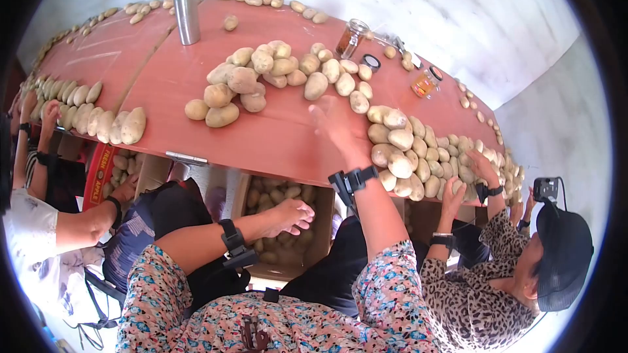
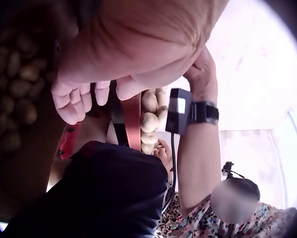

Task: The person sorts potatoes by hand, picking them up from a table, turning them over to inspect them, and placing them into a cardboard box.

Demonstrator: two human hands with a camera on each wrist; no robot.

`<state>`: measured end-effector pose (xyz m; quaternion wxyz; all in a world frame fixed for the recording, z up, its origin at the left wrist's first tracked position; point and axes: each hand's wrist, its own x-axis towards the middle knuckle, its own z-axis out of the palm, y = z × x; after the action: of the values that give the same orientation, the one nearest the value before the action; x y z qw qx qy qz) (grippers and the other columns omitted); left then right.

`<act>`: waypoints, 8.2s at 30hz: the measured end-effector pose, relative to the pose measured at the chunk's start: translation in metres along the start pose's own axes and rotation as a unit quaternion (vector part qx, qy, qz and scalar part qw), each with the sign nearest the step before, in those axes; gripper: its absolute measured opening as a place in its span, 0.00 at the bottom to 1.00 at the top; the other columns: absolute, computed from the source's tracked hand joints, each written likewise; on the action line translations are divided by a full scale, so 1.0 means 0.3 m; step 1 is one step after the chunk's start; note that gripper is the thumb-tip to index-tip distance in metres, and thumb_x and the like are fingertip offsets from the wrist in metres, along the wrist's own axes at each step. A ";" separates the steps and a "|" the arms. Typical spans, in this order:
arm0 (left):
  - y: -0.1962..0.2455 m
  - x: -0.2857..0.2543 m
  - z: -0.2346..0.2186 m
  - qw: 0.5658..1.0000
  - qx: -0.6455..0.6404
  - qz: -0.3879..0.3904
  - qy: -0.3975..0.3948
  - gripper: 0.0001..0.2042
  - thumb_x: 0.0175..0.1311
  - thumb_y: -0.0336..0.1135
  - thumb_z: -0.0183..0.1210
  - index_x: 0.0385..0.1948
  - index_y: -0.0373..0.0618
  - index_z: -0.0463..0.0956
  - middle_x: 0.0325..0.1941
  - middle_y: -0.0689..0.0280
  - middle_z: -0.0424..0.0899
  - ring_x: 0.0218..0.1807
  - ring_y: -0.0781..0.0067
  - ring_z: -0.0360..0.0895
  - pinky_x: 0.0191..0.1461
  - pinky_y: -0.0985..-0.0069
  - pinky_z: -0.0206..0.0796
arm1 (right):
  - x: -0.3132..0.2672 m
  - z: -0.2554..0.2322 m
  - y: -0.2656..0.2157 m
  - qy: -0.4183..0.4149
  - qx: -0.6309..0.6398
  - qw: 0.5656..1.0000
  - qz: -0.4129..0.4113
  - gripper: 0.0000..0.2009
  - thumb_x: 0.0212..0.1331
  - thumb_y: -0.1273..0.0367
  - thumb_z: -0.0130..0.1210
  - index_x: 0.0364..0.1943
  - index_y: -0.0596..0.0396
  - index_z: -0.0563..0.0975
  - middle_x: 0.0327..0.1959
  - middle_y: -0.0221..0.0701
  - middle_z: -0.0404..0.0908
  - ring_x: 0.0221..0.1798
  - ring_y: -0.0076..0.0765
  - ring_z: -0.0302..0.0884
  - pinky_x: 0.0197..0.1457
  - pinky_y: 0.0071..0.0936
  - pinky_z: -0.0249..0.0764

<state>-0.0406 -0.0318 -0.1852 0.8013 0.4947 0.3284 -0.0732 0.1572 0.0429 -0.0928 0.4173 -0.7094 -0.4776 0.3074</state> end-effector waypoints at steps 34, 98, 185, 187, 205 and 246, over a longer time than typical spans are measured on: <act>0.019 -0.011 -0.032 0.984 -0.150 0.059 0.082 0.19 0.70 0.51 0.45 0.48 0.44 0.70 0.42 0.64 0.77 0.38 0.72 0.77 0.40 0.70 0.70 | -0.202 -0.101 0.043 -0.123 0.194 0.957 0.174 0.22 0.68 0.49 0.45 0.43 0.54 0.74 0.26 0.27 0.76 0.22 0.22 0.72 0.27 0.20 0.70; 0.569 -0.203 -0.410 0.469 0.549 0.351 0.596 0.32 0.50 0.32 0.66 0.60 0.47 0.63 0.66 0.53 0.62 0.67 0.48 0.60 0.62 0.50 0.55 | -0.325 0.045 -0.142 -0.159 0.497 0.853 0.007 0.10 0.68 0.61 0.52 0.33 0.51 0.74 0.26 0.20 0.70 0.26 0.15 0.62 0.33 0.18 0.66; 0.442 -0.243 -0.538 0.570 0.543 0.169 0.593 0.28 0.54 0.41 0.64 0.57 0.47 0.68 0.57 0.56 0.72 0.59 0.50 0.68 0.54 0.53 0.66 | -0.329 0.024 -0.079 -0.037 0.380 0.924 0.004 0.08 0.68 0.68 0.48 0.32 0.55 0.74 0.24 0.23 0.70 0.26 0.17 0.63 0.32 0.17 0.65; 0.443 -0.231 -0.558 0.569 0.547 0.171 0.589 0.27 0.54 0.41 0.64 0.57 0.45 0.68 0.56 0.54 0.72 0.58 0.50 0.69 0.54 0.54 0.67 | -0.327 0.024 -0.080 -0.038 0.373 0.927 0.005 0.08 0.68 0.68 0.48 0.32 0.55 0.74 0.24 0.23 0.70 0.26 0.17 0.64 0.32 0.17 0.65; 0.246 -0.113 -0.134 0.793 0.579 0.148 -0.120 0.17 0.58 0.35 0.56 0.48 0.38 0.77 0.46 0.50 0.80 0.45 0.51 0.79 0.51 0.66 0.70 | -0.331 -0.033 -0.053 -0.027 0.354 0.934 -0.037 0.10 0.68 0.65 0.49 0.35 0.57 0.75 0.26 0.23 0.70 0.28 0.18 0.62 0.34 0.20 0.66; 0.402 -0.188 -0.487 0.550 0.623 0.194 0.522 0.13 0.53 0.35 0.60 0.40 0.41 0.76 0.44 0.55 0.77 0.47 0.51 0.74 0.47 0.60 0.70 | -0.340 0.073 -0.089 -0.070 0.287 0.955 -0.005 0.09 0.69 0.64 0.49 0.32 0.53 0.74 0.25 0.21 0.71 0.28 0.13 0.64 0.31 0.14 0.64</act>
<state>-0.0973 0.1397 -0.1046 -0.0242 0.8728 0.4575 0.1685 0.0914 -0.0406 -0.0756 0.5702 -0.5345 -0.4006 0.4783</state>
